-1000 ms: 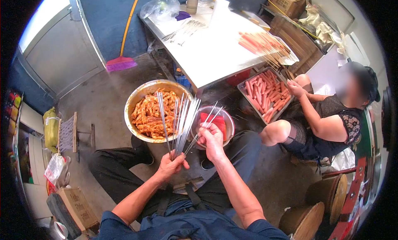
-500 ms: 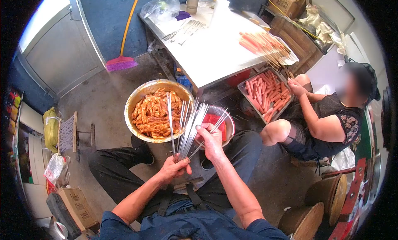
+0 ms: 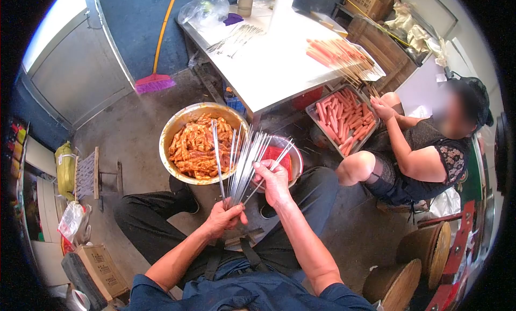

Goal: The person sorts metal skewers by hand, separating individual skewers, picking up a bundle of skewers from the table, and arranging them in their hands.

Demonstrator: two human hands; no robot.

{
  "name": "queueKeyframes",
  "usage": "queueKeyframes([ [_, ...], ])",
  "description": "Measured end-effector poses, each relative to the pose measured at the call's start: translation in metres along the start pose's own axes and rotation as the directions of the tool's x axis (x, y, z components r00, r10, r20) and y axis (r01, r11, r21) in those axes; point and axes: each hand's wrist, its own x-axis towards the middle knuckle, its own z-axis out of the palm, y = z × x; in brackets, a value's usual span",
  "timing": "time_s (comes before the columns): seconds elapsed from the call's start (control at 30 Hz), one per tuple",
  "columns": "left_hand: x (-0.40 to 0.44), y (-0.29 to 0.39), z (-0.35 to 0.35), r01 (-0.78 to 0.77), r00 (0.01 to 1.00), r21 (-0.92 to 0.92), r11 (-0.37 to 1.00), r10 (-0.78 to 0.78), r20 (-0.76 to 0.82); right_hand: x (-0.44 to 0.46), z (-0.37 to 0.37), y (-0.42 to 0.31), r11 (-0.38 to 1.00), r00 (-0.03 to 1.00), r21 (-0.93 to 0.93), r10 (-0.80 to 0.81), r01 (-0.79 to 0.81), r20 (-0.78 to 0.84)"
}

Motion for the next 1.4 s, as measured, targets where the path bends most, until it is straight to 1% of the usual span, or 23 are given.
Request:
queueKeyframes([
  [0.07,0.002,-0.003,-0.002,-0.008,1.0,0.006,1.0,0.008,-0.003,0.002,-0.003,0.0,0.999,0.999,-0.013,0.034,-0.034,0.004],
  [0.1,0.002,-0.005,-0.002,-0.026,1.0,0.009,1.0,0.026,-0.006,0.001,-0.003,0.0,0.999,0.999,-0.013,0.034,-0.034,0.004],
  [0.17,0.002,-0.005,-0.002,-0.043,0.999,0.012,0.999,0.043,-0.009,0.001,-0.003,0.0,0.998,1.0,0.055,0.009,-0.009,0.001],
  [0.23,0.0,-0.001,0.0,-0.053,0.997,0.011,0.999,0.053,-0.047,0.001,-0.004,0.0,0.998,1.0,0.066,0.006,-0.006,-0.001],
  [0.4,0.001,-0.002,0.0,-0.073,0.996,-0.005,0.997,0.073,-0.044,-0.001,-0.006,-0.001,0.998,1.0,0.068,-0.006,0.005,0.01],
  [0.47,0.001,-0.002,-0.001,-0.075,0.997,-0.007,0.997,0.074,-0.036,-0.001,-0.008,0.0,0.995,1.0,0.095,0.005,-0.007,0.017],
  [0.67,0.002,-0.003,0.0,-0.097,0.995,0.023,0.995,0.097,-0.031,-0.001,-0.013,0.0,0.993,0.999,0.112,0.026,-0.03,0.044],
  [0.73,0.001,-0.001,0.001,-0.111,0.992,0.067,0.992,0.114,-0.043,-0.002,-0.012,-0.001,0.994,0.998,0.11,0.023,-0.029,0.053],
  [0.8,0.0,0.001,0.002,-0.103,0.993,0.072,0.992,0.106,-0.048,-0.001,-0.011,-0.003,0.994,0.998,0.107,0.021,-0.028,0.062],
  [1.0,0.0,-0.001,0.0,-0.091,0.994,0.1,0.991,0.096,-0.043,0.007,-0.01,-0.009,0.996,1.0,0.091,-0.003,0.001,0.022],
  [1.07,0.0,-0.001,0.001,-0.084,0.995,0.109,0.99,0.089,-0.046,0.011,-0.011,-0.008,0.994,0.998,0.097,-0.048,0.045,0.034],
  [1.33,-0.001,0.003,0.001,-0.071,0.996,0.139,0.988,0.078,-0.045,0.012,-0.008,-0.012,0.995,1.0,0.101,-0.006,0.004,0.012],
  [1.4,0.0,0.002,0.0,-0.076,0.996,0.136,0.988,0.083,-0.04,0.011,-0.008,-0.013,0.991,1.0,0.132,-0.004,0.0,0.031],
])
